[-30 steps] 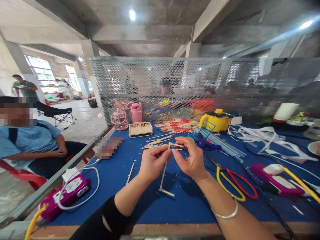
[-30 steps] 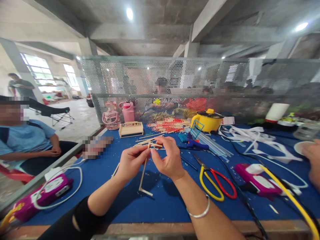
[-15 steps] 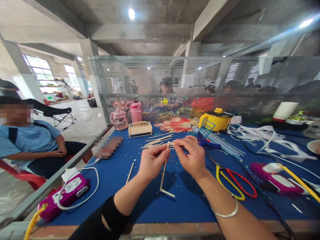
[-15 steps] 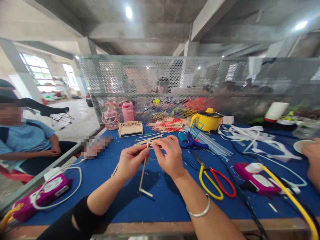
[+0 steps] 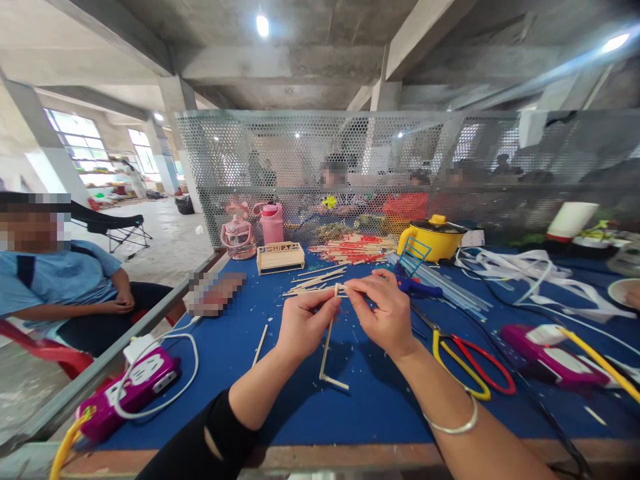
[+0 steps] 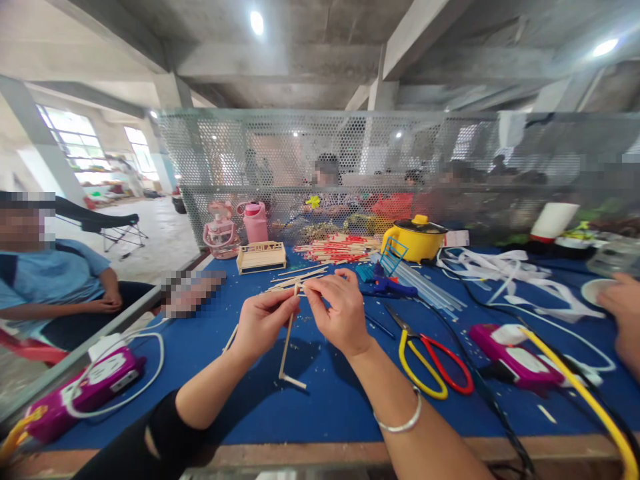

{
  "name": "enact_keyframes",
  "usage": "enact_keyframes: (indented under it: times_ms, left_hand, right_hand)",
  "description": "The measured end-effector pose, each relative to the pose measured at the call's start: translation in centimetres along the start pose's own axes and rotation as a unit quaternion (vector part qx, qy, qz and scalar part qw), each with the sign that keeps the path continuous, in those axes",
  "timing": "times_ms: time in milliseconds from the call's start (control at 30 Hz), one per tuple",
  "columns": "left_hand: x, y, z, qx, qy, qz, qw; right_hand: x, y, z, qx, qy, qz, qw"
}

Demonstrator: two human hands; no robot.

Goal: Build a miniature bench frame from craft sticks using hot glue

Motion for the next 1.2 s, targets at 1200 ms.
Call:
enact_keyframes:
  times_ms: [1200]
  left_hand:
    - [-0.22, -0.18, -0.57, 0.017, -0.010, -0.012, 1.000]
  right_hand:
    - [-0.30, 0.10, 0.40, 0.001, -0.003, -0.003, 1.000]
Point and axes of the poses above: each hand's wrist, its own y-axis away from the middle knuckle, its own x-axis out of the back of the hand, z = x × y, the point moved 7 cm from there along -y, towards the middle knuckle, and after that the axes turned 2 degrees about z, right-handed, at the moved point
